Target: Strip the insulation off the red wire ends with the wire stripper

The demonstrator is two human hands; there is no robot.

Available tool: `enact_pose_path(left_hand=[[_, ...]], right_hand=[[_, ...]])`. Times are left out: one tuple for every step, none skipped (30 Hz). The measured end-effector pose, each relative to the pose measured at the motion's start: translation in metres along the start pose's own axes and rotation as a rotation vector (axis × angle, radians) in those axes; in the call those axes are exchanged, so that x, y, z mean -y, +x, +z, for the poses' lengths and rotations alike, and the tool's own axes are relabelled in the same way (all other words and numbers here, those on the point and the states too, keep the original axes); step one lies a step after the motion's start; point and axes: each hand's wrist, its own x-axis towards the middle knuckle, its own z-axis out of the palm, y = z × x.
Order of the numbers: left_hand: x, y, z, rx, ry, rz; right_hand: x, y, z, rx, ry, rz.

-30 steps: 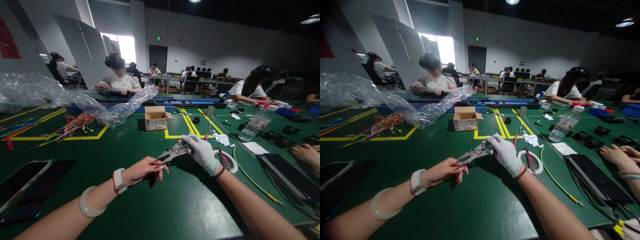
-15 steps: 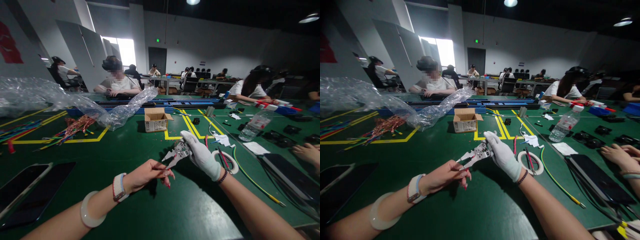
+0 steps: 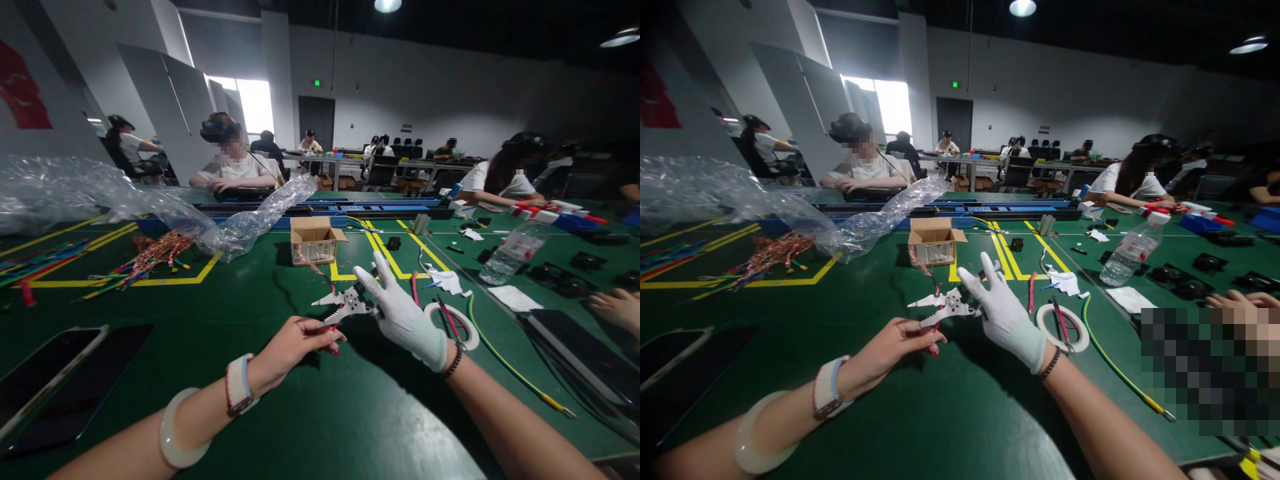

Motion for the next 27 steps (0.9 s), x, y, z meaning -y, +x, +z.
enact_pose_path(left_hand=[[0.001, 0.001, 0.0, -0.015, 0.008, -0.007], [0.001, 0.001, 0.0, -0.028, 0.01, -0.016], [0.002, 0.002, 0.0, -0.039, 0.006, -0.027], [0.003, 0.002, 0.0, -0.049, -0.002, -0.04], [0.004, 0.002, 0.0, -0.054, -0.012, -0.052], [0.006, 0.002, 0.0, -0.058, -0.025, -0.061], [0.007, 0.003, -0.001, -0.06, -0.04, -0.065], [0.009, 0.003, -0.001, -0.059, -0.054, -0.067], [0.01, 0.003, -0.001, -0.055, -0.067, -0.066], [0.011, 0.003, -0.002, -0.05, -0.078, -0.065], [0.012, 0.003, -0.002, -0.043, -0.088, -0.064], [0.012, 0.003, -0.003, -0.038, -0.096, -0.062], [0.012, 0.003, -0.003, -0.037, -0.101, -0.061], [0.012, 0.003, -0.004, -0.04, -0.107, -0.059], [0.012, 0.003, -0.004, -0.046, -0.113, -0.057], [0.012, 0.003, -0.004, -0.049, -0.118, -0.058], [0.012, 0.003, -0.004, -0.048, -0.12, -0.061], [0.012, 0.003, -0.004, -0.042, -0.123, -0.065], [0.012, 0.003, -0.004, -0.031, -0.126, -0.068], [0.012, 0.003, -0.004, -0.018, -0.131, -0.068], [0.011, 0.003, -0.004, -0.007, -0.137, -0.066], [0.011, 0.003, -0.004, 0.001, -0.145, -0.06], [0.011, 0.003, -0.004, 0.009, -0.153, -0.053], [0.01, 0.003, -0.005, 0.019, -0.158, -0.049], [0.01, 0.003, -0.005, 0.032, -0.16, -0.05], [0.01, 0.003, -0.005, 0.046, -0.158, -0.056], [0.01, 0.003, -0.006, 0.061, -0.155, -0.065]], right_hand=[[0.0, 0.0, 0.001, 0.016, 0.002, 0.003], [-0.001, -0.001, 0.003, 0.035, -0.003, 0.001], [-0.001, -0.001, 0.004, 0.052, -0.014, -0.004], [-0.002, -0.001, 0.005, 0.069, -0.029, -0.013], [-0.003, -0.001, 0.007, 0.081, -0.046, -0.022], [-0.004, -0.002, 0.008, 0.086, -0.062, -0.033], [-0.005, -0.002, 0.009, 0.085, -0.071, -0.043], [-0.006, -0.002, 0.01, 0.078, -0.075, -0.051], [-0.007, -0.003, 0.011, 0.069, -0.074, -0.06], [-0.007, -0.003, 0.011, 0.057, -0.072, -0.067], [-0.007, -0.003, 0.012, 0.042, -0.071, -0.075], [-0.007, -0.004, 0.012, 0.028, -0.072, -0.08], [-0.007, -0.004, 0.013, 0.014, -0.076, -0.081], [-0.007, -0.004, 0.013, 0.007, -0.08, -0.081], [-0.006, -0.004, 0.014, 0.009, -0.082, -0.079], [-0.006, -0.004, 0.015, 0.017, -0.079, -0.074], [-0.005, -0.004, 0.016, 0.032, -0.069, -0.069], [-0.004, -0.004, 0.018, 0.049, -0.053, -0.065], [-0.003, -0.004, 0.02, 0.063, -0.033, -0.06], [-0.002, -0.005, 0.022, 0.073, -0.01, -0.053], [-0.001, -0.005, 0.024, 0.077, 0.016, -0.044], [0.0, -0.006, 0.026, 0.077, 0.041, -0.035], [0.0, -0.006, 0.029, 0.076, 0.066, -0.026], [0.0, -0.007, 0.032, 0.073, 0.09, -0.021], [-0.001, -0.007, 0.036, 0.072, 0.115, -0.02], [-0.001, -0.008, 0.039, 0.072, 0.137, -0.026], [-0.003, -0.008, 0.041, 0.072, 0.153, -0.033]])
